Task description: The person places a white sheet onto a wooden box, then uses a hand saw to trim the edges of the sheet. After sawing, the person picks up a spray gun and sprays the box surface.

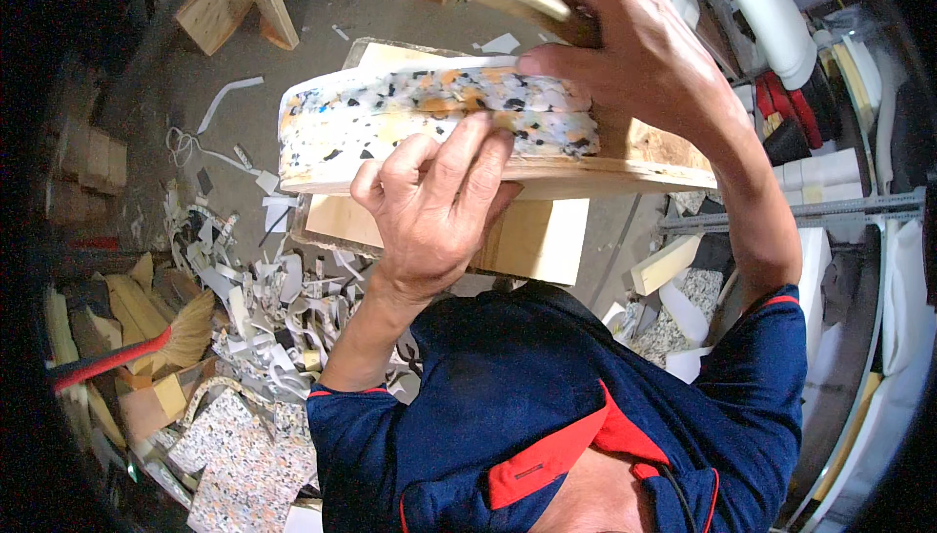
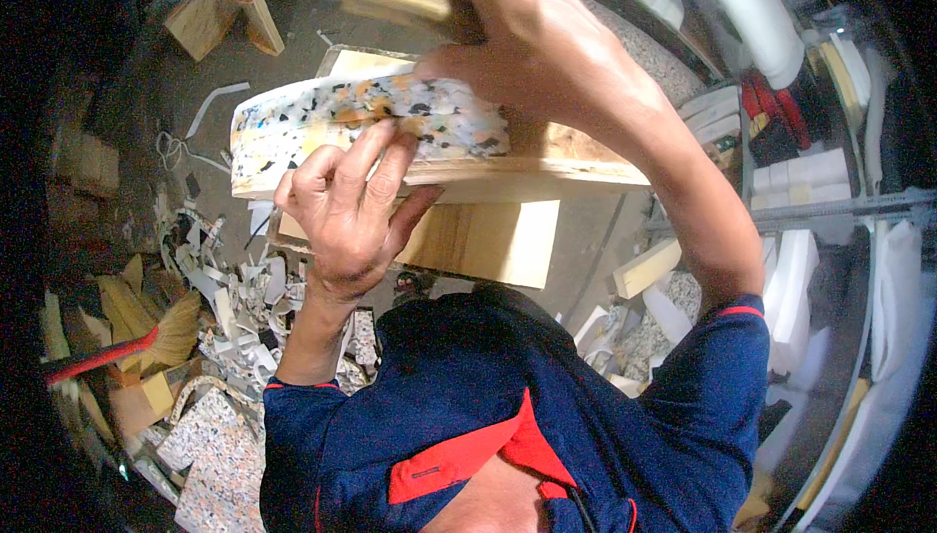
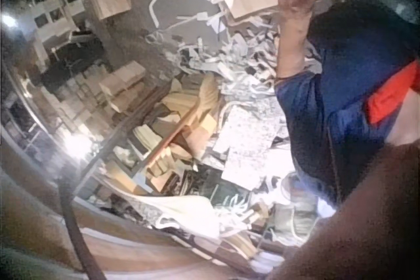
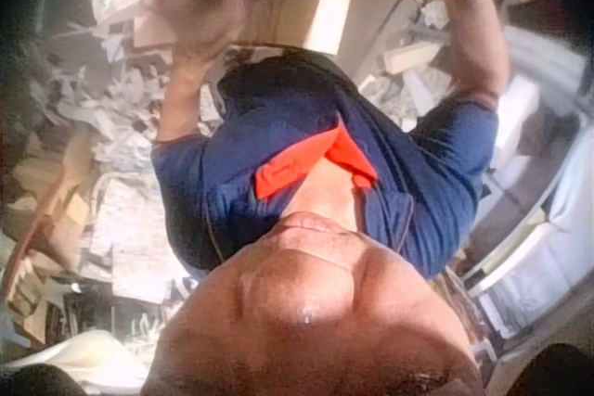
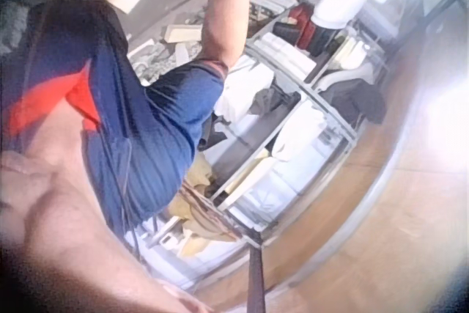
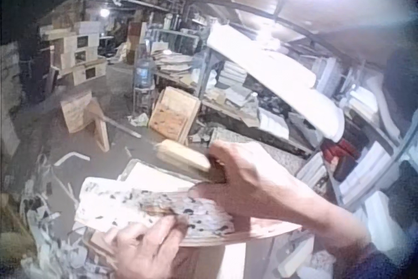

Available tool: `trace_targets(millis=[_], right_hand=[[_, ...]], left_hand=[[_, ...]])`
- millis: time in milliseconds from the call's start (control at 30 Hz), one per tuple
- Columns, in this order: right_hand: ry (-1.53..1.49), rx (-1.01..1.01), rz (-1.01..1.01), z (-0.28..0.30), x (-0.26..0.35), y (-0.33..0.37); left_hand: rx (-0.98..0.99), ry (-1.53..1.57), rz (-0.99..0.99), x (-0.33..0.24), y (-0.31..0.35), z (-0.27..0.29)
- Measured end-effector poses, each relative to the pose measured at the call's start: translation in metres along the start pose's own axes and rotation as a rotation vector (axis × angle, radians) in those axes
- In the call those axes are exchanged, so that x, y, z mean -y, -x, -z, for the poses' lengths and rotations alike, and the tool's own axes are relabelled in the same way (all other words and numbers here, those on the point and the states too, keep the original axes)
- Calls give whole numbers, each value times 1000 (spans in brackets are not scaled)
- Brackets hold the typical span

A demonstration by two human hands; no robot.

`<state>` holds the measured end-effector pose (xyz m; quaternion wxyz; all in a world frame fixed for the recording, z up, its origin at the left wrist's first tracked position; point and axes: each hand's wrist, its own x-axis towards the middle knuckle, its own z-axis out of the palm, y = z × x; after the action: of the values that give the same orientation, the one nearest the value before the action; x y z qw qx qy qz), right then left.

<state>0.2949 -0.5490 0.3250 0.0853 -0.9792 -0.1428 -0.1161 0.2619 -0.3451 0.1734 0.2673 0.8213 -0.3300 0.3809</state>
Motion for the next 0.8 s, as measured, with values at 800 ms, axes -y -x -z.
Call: trace_targets(millis=[800], right_hand=[[162, 163, 117, -31, 14, -1]], left_hand=[[-45, 56, -40, 1, 12, 0]])
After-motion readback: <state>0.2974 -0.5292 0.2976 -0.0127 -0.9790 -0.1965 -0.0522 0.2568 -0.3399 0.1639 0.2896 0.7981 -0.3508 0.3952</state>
